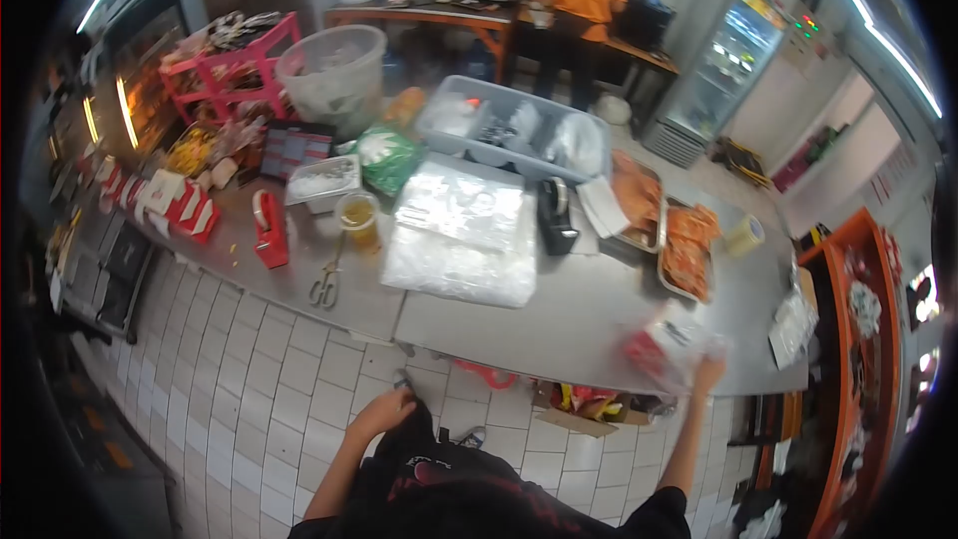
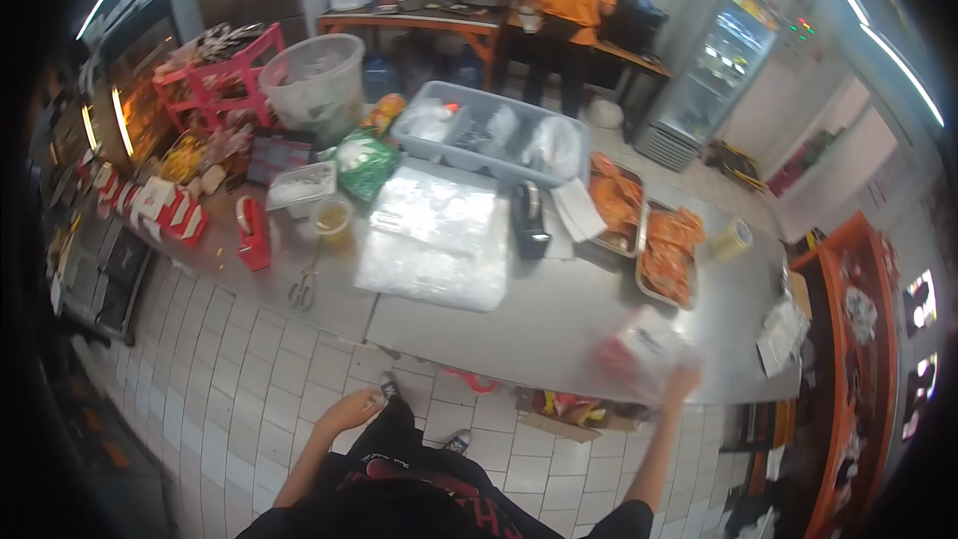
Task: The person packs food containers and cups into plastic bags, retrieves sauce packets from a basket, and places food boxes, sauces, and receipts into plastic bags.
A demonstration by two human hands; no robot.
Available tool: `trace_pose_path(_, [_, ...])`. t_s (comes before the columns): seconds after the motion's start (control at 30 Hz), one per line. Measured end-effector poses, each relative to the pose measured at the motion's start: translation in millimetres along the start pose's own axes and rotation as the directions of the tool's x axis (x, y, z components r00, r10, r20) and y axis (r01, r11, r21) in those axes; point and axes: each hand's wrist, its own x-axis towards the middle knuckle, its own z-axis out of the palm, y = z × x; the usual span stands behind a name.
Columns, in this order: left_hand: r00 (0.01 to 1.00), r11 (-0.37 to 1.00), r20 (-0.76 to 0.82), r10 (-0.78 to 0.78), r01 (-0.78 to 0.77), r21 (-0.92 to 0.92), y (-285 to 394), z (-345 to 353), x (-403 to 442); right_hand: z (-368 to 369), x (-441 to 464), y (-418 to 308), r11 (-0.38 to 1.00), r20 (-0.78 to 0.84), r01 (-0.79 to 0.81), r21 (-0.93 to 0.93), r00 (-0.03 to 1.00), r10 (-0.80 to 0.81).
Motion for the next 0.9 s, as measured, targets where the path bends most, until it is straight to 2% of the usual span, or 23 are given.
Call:
trace_pose_path(0.03, [0.995, 0.992, -0.022, -0.093, 0.094, 0.085, -53, 20, -5, 13, 9, 40, 0.939, -0.071, 0.112, -0.324, 0.987, -0.143])
trace_pose_path(0.07, [0.972, 0.973, -0.055, -0.227, 0.229, 0.035, -108, 45, -11, 5, 24, 38, 0.978, 0.009, -0.172, -0.120, 0.985, 0.174])
trace_pose_path(0.1, [0.932, 0.935, -0.080, -0.353, 0.353, -0.019, -159, 71, -20, -10, 40, 32, 0.884, 0.154, -0.464, 0.048, 0.878, 0.453])
trace_pose_path(0.13, [0.881, 0.880, -0.039, -0.472, 0.469, -0.073, -203, 95, -35, -32, 57, -17, 0.892, 0.167, -0.448, 0.063, 0.886, 0.433])
trace_pose_path(0.2, [0.755, 0.746, 0.116, -0.645, 0.656, -0.114, -267, 126, -68, -62, 82, -139, 0.700, 0.083, -0.656, -0.280, 0.710, 0.699])
trace_pose_path(0.23, [0.746, 0.775, 0.277, -0.606, 0.632, -0.006, -279, 126, -82, -20, 79, -146, 0.915, -0.013, -0.389, -0.111, 0.921, 0.390])
trace_pose_path(0.27, [0.766, 0.880, 0.439, -0.469, 0.449, 0.156, -284, 119, -92, 21, 78, -162, 0.999, -0.166, -0.040, 0.029, 0.985, 0.044])
trace_pose_path(0.33, [0.795, 0.947, 0.584, -0.160, -0.044, 0.320, -288, 97, -107, 33, 93, -302, 0.815, 0.247, -0.078, 0.574, 0.966, -0.081])
trace_pose_path(0.37, [0.828, 0.941, 0.541, -0.148, -0.051, 0.335, -299, 88, -112, 49, 91, -368, 0.611, 0.373, -0.214, 0.762, 0.916, -0.145])
trace_pose_path(0.4, [0.826, 0.904, 0.367, -0.428, 0.385, 0.188, -356, 106, -107, 80, 89, -412, 0.601, 0.264, 0.011, 0.799, 0.891, -0.368])
trace_pose_path(0.43, [0.734, 0.724, 0.153, -0.662, 0.679, -0.120, -398, 111, -102, 90, 90, -464, 0.509, 0.345, -0.090, 0.856, 0.832, -0.435])
trace_pose_path(0.47, [0.611, 0.524, -0.084, -0.787, 0.591, -0.613, -386, 56, -105, 110, 89, -495, 0.505, 0.342, -0.066, 0.860, 0.811, -0.476])
trace_pose_path(0.5, [0.489, 0.619, -0.381, -0.785, 0.580, -0.530, -336, -21, -91, 133, 87, -522, 0.504, 0.338, -0.043, 0.863, 0.790, -0.511])
trace_pose_path(0.53, [0.335, 0.750, -0.685, -0.647, 0.445, -0.490, -361, -59, -79, 158, 83, -534, 0.516, 0.159, 0.237, 0.823, 0.776, -0.610])
trace_pose_path(0.57, [0.196, 0.681, -0.653, -0.731, 0.273, -0.680, -333, -134, -67, 177, 81, -540, 0.557, 0.162, 0.273, 0.785, 0.777, -0.609])
trace_pose_path(0.6, [0.121, 0.680, -0.674, -0.729, 0.012, -0.733, -328, -191, -59, 179, 82, -547, 0.549, 0.229, 0.163, 0.820, 0.786, -0.574])
trace_pose_path(0.63, [0.019, 0.693, -0.695, -0.719, -0.045, -0.719, -320, -252, -54, 187, 83, -548, 0.562, 0.327, 0.050, 0.825, 0.770, -0.548])
trace_pose_path(0.67, [-0.069, 0.810, -0.807, -0.587, -0.065, -0.583, -331, -302, -53, 184, 82, -551, 0.641, 0.415, -0.007, 0.768, 0.767, -0.489])
trace_pose_path(0.7, [-0.144, 0.853, -0.847, -0.511, 0.036, -0.520, -363, -353, -54, 175, 84, -553, 0.599, 0.378, 0.006, 0.801, 0.770, -0.514])
trace_pose_path(0.73, [-0.176, 0.850, -0.851, -0.495, 0.105, -0.517, -323, -412, -54, 156, 90, -559, 0.597, 0.351, 0.075, 0.799, 0.747, -0.564])
trace_pose_path(0.77, [-0.252, 0.899, -0.929, -0.269, 0.280, -0.337, -381, -456, -57, 155, 95, -564, 0.605, 0.355, 0.073, 0.793, 0.751, -0.557])
trace_pose_path(0.8, [-0.320, 0.948, -0.939, -0.128, 0.237, -0.210, -399, -502, -55, 155, 96, -561, 0.617, 0.370, 0.090, 0.782, 0.730, -0.575])
trace_pose_path(0.9, [-0.086, 0.954, -0.951, -0.298, 0.008, -0.300, -418, -606, -56, 134, 100, -559, 0.671, 0.440, 0.093, 0.736, 0.688, -0.578])
